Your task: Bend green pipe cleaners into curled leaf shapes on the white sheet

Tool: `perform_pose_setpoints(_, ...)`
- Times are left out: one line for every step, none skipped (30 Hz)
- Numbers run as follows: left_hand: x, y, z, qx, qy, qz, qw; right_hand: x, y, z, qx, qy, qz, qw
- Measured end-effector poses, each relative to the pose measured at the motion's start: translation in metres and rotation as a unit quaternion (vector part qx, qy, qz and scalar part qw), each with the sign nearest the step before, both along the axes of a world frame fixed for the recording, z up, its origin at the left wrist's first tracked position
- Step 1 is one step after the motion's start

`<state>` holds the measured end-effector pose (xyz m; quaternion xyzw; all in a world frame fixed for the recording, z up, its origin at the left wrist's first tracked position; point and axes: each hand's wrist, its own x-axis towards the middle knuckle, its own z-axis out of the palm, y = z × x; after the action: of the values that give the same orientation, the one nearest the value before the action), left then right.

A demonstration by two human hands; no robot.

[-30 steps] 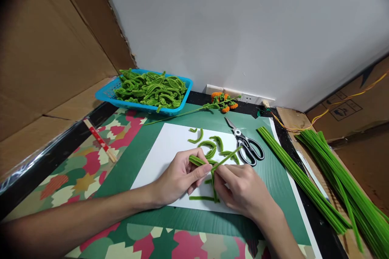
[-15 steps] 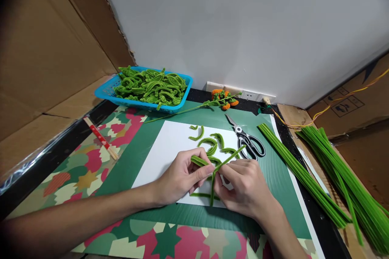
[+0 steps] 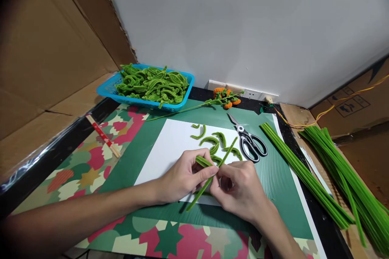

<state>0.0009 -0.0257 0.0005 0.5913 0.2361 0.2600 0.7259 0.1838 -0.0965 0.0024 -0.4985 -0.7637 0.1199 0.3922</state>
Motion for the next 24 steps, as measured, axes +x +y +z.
perform_pose_setpoints(0.000, 0.000, 0.000, 0.007, 0.007, 0.003, 1.000, -0.001, 0.000, -0.002, -0.001, 0.001, -0.004, 1.000)
perform_pose_setpoints(0.000, 0.000, 0.000, 0.013, 0.015, 0.007, 1.000, -0.001, 0.000, -0.003, -0.003, 0.002, -0.005, 1.000)
perform_pose_setpoints(0.000, 0.001, -0.001, 0.016, 0.022, 0.009, 1.000, -0.002, 0.000, -0.004, -0.004, 0.002, -0.004, 1.000)
perform_pose_setpoints(0.000, 0.001, -0.001, 0.014, 0.026, 0.012, 1.000, -0.002, 0.001, -0.005, -0.004, 0.001, -0.002, 1.000)
perform_pose_setpoints(0.000, 0.001, -0.002, 0.006, 0.026, 0.014, 1.000, -0.001, 0.001, -0.005, -0.004, -0.001, -0.001, 1.000)
perform_pose_setpoints(0.001, 0.002, -0.003, -0.004, 0.022, 0.014, 1.000, -0.001, 0.002, -0.005, -0.003, -0.005, 0.000, 1.000)
perform_pose_setpoints(0.001, 0.003, -0.004, -0.017, 0.017, 0.012, 1.000, 0.000, 0.003, -0.004, -0.001, -0.010, 0.001, 1.000)
perform_pose_setpoints(0.002, 0.004, -0.005, -0.030, 0.011, 0.010, 0.999, 0.002, 0.004, -0.003, 0.005, -0.017, 0.002, 1.000)
perform_pose_setpoints(0.002, 0.005, -0.006, -0.041, 0.003, 0.008, 0.999, 0.003, 0.005, -0.002, 0.014, -0.025, 0.000, 1.000)
perform_pose_setpoints(0.002, 0.006, -0.006, -0.050, -0.005, 0.007, 0.999, 0.005, 0.006, -0.001, 0.025, -0.033, -0.003, 0.999)
perform_pose_setpoints(0.003, 0.007, -0.007, -0.057, -0.013, 0.008, 0.998, 0.007, 0.006, 0.000, 0.039, -0.041, -0.008, 0.998)
perform_pose_setpoints(0.003, 0.008, -0.007, -0.063, -0.021, 0.010, 0.998, 0.009, 0.007, 0.001, 0.056, -0.049, -0.014, 0.997)
perform_pose_setpoints(0.003, 0.009, -0.008, -0.069, -0.027, 0.013, 0.997, 0.011, 0.008, 0.002, 0.076, -0.055, -0.021, 0.995)
perform_pose_setpoints(0.003, 0.010, -0.008, -0.072, -0.030, 0.016, 0.997, 0.013, 0.009, 0.003, 0.096, -0.062, -0.027, 0.993)
perform_pose_setpoints(0.004, 0.010, -0.008, -0.075, -0.031, 0.021, 0.996, 0.015, 0.009, 0.004, 0.117, -0.070, -0.033, 0.990)
perform_pose_setpoints(0.004, 0.011, -0.009, -0.076, -0.031, 0.027, 0.996, 0.016, 0.010, 0.004, 0.138, -0.077, -0.038, 0.987)
perform_pose_setpoints(0.004, 0.011, -0.009, -0.076, -0.030, 0.033, 0.996, 0.017, 0.010, 0.004, 0.159, -0.084, -0.042, 0.983)
perform_pose_setpoints(0.005, 0.012, -0.009, -0.076, -0.029, 0.038, 0.996, 0.018, 0.010, 0.004, 0.178, -0.088, -0.047, 0.979)
perform_pose_setpoints(0.005, 0.012, -0.010, -0.075, -0.028, 0.042, 0.996, 0.019, 0.010, 0.004, 0.194, -0.090, -0.051, 0.976)
perform_pose_setpoints(0.005, 0.012, -0.010, -0.073, -0.027, 0.044, 0.996, 0.019, 0.010, 0.003, 0.208, -0.091, -0.053, 0.973)
perform_pose_setpoints(0.006, 0.012, -0.010, -0.072, -0.026, 0.044, 0.996, 0.019, 0.010, 0.002, 0.219, -0.092, -0.055, 0.970)
perform_pose_setpoints(0.006, 0.012, -0.010, -0.070, -0.026, 0.043, 0.996, 0.019, 0.010, 0.002, 0.227, -0.095, -0.055, 0.968)
perform_pose_setpoints(0.006, 0.012, -0.010, -0.071, -0.027, 0.040, 0.996, 0.019, 0.010, 0.001, 0.232, -0.100, -0.055, 0.966)
perform_pose_setpoints(0.006, 0.013, -0.010, -0.072, -0.027, 0.037, 0.996, 0.020, 0.010, 0.000, 0.234, -0.108, -0.054, 0.965)
